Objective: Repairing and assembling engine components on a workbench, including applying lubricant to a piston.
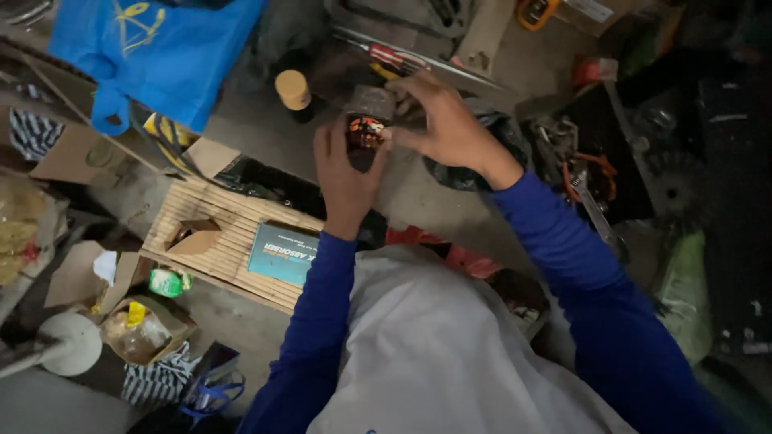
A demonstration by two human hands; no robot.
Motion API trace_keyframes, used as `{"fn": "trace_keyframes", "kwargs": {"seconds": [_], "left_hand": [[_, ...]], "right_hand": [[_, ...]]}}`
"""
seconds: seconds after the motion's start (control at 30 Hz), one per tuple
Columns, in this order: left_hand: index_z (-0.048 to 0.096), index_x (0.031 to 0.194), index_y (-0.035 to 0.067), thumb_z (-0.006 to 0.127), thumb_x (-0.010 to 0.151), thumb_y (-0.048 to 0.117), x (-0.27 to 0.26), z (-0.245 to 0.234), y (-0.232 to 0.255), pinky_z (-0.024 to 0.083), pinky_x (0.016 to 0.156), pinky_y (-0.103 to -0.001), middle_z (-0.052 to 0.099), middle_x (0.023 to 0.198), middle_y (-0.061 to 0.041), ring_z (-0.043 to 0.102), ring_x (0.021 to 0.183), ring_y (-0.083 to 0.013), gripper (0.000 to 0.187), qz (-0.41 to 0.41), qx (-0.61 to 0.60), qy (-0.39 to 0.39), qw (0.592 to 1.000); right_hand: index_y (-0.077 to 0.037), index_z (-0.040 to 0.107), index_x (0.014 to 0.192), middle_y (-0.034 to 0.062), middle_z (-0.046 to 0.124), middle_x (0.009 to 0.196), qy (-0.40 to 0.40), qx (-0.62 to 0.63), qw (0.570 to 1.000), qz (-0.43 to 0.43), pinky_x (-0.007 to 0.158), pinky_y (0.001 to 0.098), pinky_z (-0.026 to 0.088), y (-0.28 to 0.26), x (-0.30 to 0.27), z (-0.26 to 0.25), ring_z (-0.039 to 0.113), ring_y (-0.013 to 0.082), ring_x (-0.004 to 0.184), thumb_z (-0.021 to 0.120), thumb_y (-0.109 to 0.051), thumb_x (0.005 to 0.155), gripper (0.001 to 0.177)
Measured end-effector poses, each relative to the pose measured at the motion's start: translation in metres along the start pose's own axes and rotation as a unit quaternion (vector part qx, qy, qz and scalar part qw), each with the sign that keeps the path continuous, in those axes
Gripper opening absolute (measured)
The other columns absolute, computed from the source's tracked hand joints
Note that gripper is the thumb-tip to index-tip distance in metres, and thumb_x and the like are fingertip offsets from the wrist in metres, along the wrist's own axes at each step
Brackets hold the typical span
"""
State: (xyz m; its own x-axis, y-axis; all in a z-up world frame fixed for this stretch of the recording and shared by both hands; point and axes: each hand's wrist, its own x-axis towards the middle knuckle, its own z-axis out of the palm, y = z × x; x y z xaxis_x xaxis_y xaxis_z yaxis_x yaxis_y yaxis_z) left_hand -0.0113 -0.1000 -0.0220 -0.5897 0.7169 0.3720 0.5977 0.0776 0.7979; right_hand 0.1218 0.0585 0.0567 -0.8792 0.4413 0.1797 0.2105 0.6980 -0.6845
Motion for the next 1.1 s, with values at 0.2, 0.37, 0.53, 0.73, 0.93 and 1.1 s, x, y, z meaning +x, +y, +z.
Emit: {"fn": "trace_keyframes", "kwargs": {"seconds": [0.2,0.37,0.53,0.73,0.93,1.1], "left_hand": [[0.045,0.149,0.003,0.095,0.079,0.032,0.002,-0.019,-0.001,0.047,0.107,-0.051,0.047,0.139,-0.023,0.051,0.128,-0.0422,0.090,0.006,-0.002,0.009,1.000],[0.045,0.152,0.004,0.094,0.082,0.029,0.002,-0.035,-0.009,0.047,0.109,-0.049,0.049,0.140,-0.021,0.052,0.130,-0.0405,0.090,0.004,-0.014,0.011,1.000],[0.049,0.149,0.004,0.089,0.083,0.021,-0.004,-0.040,-0.035,0.048,0.109,-0.049,0.050,0.139,-0.022,0.052,0.128,-0.0404,0.079,0.006,0.018,0.049,0.999],[0.050,0.141,-0.001,0.082,0.088,0.016,-0.008,-0.059,-0.064,0.050,0.109,-0.044,0.056,0.130,-0.022,0.059,0.122,-0.0366,0.064,-0.070,-0.059,0.105,0.990],[0.035,0.151,-0.012,0.088,0.093,0.023,0.013,-0.071,-0.100,0.042,0.117,-0.047,0.049,0.146,-0.031,0.052,0.134,-0.0423,0.085,-0.061,-0.008,0.136,0.989],[0.046,0.144,-0.008,0.088,0.089,0.030,0.042,-0.075,-0.109,0.049,0.114,-0.045,0.058,0.139,-0.027,0.060,0.129,-0.0385,0.079,-0.124,-0.059,0.081,0.987]], "right_hand": [[0.003,0.059,0.139,0.0159,0.066,0.115,-0.019,0.059,0.998,-0.021,0.087,0.0379,0.061,0.005,0.016,0.016,0.070,0.0260,0.103,0.086,-0.028,0.094,0.061],[0.002,0.060,0.138,0.0141,0.067,0.114,-0.045,0.111,0.992,0.027,0.087,0.0368,0.060,-0.006,0.028,0.025,0.070,0.0222,0.104,0.084,-0.027,0.092,0.060],[-0.001,0.058,0.143,0.0120,0.068,0.123,-0.072,0.153,0.985,0.025,0.089,0.0350,0.059,-0.012,0.030,0.028,0.068,0.0200,0.111,0.076,-0.024,0.100,0.052],[-0.003,0.061,0.139,0.0110,0.071,0.122,-0.071,0.088,0.992,0.059,0.078,0.0346,0.057,-0.025,0.029,0.014,0.070,0.0195,0.107,0.071,-0.021,0.100,0.044],[-0.004,0.066,0.135,0.0105,0.073,0.121,-0.035,0.096,0.993,0.053,0.087,0.0349,0.057,-0.028,0.027,0.021,0.071,0.0205,0.107,0.071,-0.022,0.103,0.036],[-0.004,0.066,0.132,0.0102,0.075,0.117,-0.026,0.103,0.993,0.052,0.084,0.0348,0.058,-0.032,0.022,0.028,0.072,0.0200,0.100,0.071,-0.023,0.102,0.036]]}}
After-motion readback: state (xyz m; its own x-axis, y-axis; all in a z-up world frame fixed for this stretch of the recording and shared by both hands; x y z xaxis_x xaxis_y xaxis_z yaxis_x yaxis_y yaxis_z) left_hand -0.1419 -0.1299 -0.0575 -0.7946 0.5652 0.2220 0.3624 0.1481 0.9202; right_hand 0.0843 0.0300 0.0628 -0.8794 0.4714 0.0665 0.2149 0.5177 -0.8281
